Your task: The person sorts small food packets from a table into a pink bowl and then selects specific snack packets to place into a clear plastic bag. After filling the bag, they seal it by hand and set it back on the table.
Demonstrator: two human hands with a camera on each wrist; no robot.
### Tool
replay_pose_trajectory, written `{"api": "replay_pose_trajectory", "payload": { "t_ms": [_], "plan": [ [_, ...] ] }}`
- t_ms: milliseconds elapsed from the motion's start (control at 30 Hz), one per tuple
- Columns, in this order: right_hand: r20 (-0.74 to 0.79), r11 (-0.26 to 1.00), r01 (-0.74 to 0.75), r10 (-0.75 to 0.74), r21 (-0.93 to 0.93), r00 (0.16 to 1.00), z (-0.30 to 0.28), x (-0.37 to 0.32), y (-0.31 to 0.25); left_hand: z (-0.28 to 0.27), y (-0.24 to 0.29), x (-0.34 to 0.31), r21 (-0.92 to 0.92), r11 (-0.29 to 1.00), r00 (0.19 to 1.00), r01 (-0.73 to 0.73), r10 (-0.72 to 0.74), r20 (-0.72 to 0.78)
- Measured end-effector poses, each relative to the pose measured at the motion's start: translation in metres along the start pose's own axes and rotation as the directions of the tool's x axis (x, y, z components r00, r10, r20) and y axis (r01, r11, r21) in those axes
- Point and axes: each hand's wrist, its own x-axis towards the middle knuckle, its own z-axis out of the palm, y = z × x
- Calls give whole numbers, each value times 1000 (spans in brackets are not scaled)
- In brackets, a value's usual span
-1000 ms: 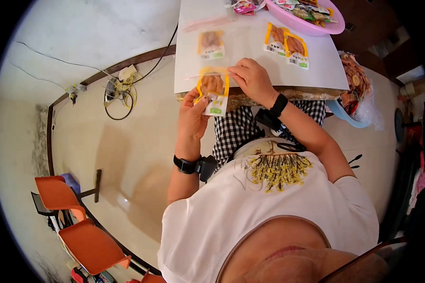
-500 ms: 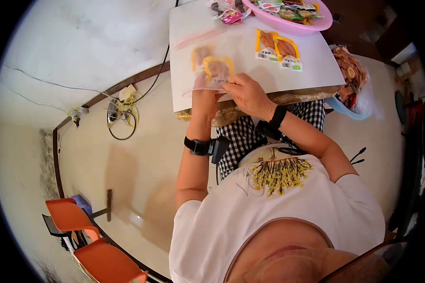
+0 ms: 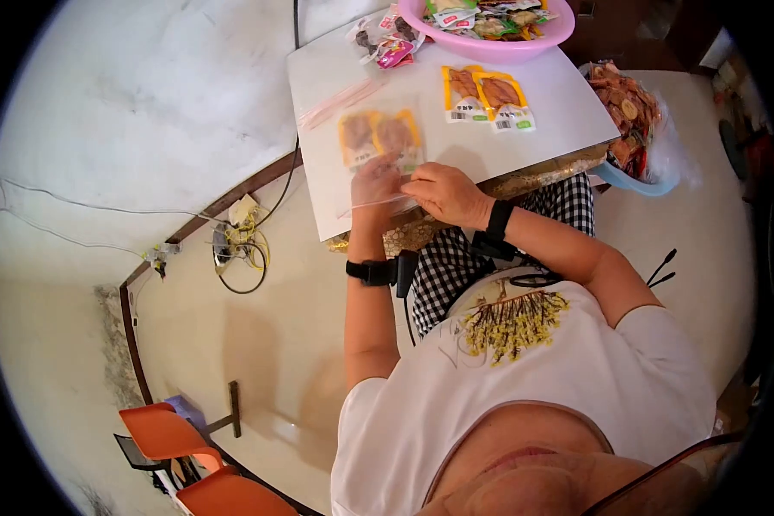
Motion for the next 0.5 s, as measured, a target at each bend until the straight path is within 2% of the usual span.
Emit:
{"api": "replay_pose_trajectory", "payload": {
  "t_ms": [33,67,167,367,467,500],
  "plan": [
    [8,1000,-1,1,9,1000,0,0,2,11,45,-12,-14,984,983,179,-180,-47],
    [41,1000,-1,1,-5,999,-1,-1,2,18,69,-18,-34,936,931,351,-353,-91],
    [108,1000,9,-6,-29,994,-3,-1,2,10,46,-3,-43,944,940,328,-331,-83],
    [115,1000,23,-23,-3,993,2,-6,8,17,36,21,-469,827,931,310,-363,-24],
    [107,999,32,-30,-16,994,2,-5,15,19,56,10,-86,964,968,251,-251,12],
    [94,999,34,-33,-3,995,2,-3,16,12,57,3,348,937,996,-28,-6,95]
  ]
}}
